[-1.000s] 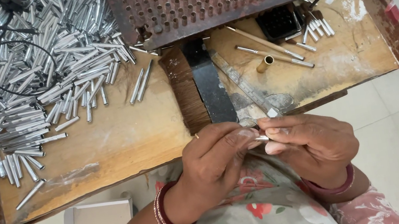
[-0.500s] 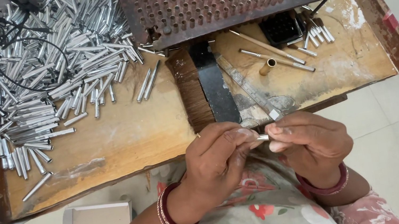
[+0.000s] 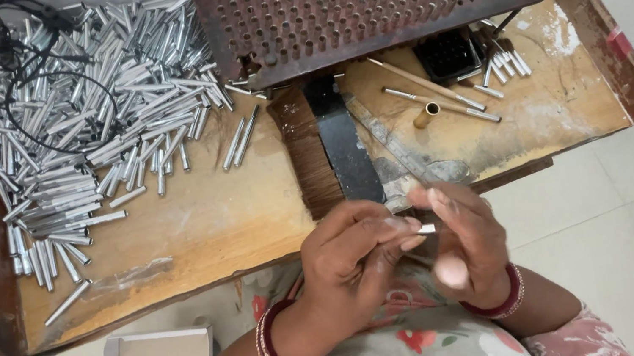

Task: The person sits at a workbench and assembles small metal pen barrel components. They pick metal tubes from a pile, press a small white insert into each tube by hand, use a wooden stick tool to seat parts, and place finished assemblies onto a perforated metal tray.

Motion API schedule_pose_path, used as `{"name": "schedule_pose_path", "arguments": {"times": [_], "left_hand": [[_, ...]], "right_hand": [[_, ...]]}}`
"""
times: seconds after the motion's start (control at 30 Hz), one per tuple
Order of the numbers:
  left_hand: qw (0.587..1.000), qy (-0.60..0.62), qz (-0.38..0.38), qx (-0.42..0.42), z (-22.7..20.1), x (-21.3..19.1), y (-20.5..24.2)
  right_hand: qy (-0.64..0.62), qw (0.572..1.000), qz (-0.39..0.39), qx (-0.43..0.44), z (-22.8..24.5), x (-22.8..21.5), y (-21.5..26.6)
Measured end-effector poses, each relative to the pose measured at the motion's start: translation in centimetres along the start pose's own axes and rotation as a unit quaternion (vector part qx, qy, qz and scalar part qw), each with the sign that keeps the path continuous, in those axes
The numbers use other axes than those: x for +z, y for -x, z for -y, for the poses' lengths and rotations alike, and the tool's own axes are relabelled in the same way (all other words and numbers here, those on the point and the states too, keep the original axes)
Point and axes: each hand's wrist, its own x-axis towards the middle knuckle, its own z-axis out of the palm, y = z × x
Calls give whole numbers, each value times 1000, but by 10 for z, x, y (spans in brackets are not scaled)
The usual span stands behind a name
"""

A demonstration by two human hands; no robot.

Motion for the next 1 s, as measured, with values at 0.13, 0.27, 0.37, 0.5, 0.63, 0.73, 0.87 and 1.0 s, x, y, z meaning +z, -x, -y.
{"name": "schedule_pose_path", "arguments": {"times": [0.13,0.27,0.37,0.5,0.63,0.73,0.87,1.0], "left_hand": [[999,37,3,-31,16,2,-1],[987,139,-12,-75,23,2,-7],[997,43,-69,-16,24,-2,-3],[974,117,-167,-95,26,-12,1],[980,103,-160,-52,30,-19,0],[966,159,-182,-91,29,-24,-5],[942,229,-210,-128,28,-25,-8],[942,243,-202,-116,34,-21,-4]], "right_hand": [[-124,983,-19,132,-11,-15,27],[-132,970,7,202,-20,-29,2],[114,977,-4,179,-54,-43,-25],[324,931,29,162,-104,-56,-33],[354,920,69,152,-92,-56,-44],[337,931,46,134,-62,-58,-40],[183,968,-45,167,-18,-53,-7],[170,983,-6,73,7,-35,3]]}}
